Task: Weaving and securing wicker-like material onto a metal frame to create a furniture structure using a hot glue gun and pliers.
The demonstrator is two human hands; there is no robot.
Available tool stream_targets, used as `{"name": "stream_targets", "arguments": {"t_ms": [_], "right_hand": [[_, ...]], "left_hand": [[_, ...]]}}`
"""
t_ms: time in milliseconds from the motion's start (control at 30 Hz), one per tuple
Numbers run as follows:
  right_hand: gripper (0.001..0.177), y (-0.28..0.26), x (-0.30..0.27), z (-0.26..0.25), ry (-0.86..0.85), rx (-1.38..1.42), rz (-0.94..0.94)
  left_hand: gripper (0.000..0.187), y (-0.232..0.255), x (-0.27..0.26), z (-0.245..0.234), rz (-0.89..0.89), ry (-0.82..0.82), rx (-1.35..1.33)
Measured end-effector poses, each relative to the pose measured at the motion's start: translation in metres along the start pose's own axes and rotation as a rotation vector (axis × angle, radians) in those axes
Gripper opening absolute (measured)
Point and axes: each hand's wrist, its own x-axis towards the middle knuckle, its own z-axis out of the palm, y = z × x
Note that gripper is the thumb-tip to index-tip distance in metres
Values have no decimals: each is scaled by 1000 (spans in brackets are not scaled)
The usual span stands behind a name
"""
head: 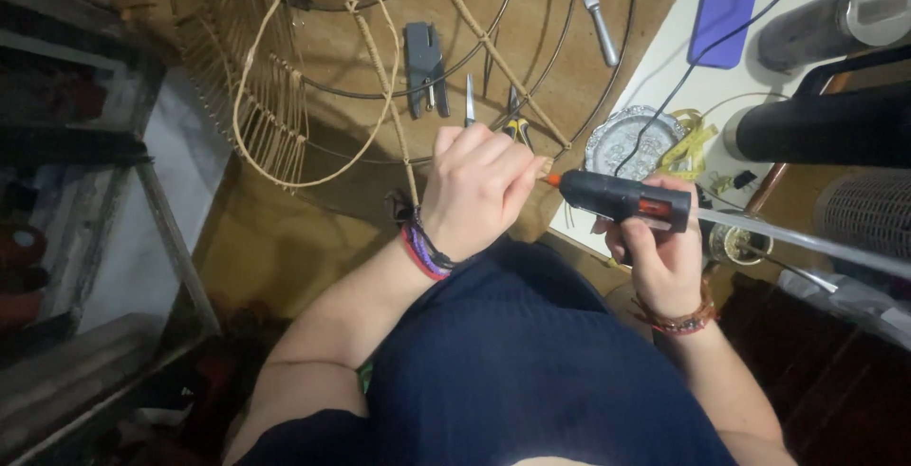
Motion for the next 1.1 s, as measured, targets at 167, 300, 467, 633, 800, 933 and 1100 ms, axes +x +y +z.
{"name": "stream_targets", "arguments": {"t_ms": [167,300,467,633,800,933,1100], "right_hand": [[24,-5,7,6,-19,-59,-31],[20,-13,12,11,-35,-33,-37],[21,-8,10,6,-50,-91,-30],[20,-5,9,7,-31,-106,-25],[18,-7,11,8,-19,-106,-35],[20,-9,13,8,-11,-129,-34],[21,-14,16,12,11,-199,-36]], "left_hand": [[28,-1,0,0,9,-10,11],[28,-2,-1,0,11,-16,16],[28,-2,1,2,4,-26,11],[27,-4,0,2,9,-34,10],[27,-5,-3,4,4,-45,13],[27,-4,-2,1,7,-60,17],[28,-3,-3,2,-17,-71,-1]]}}
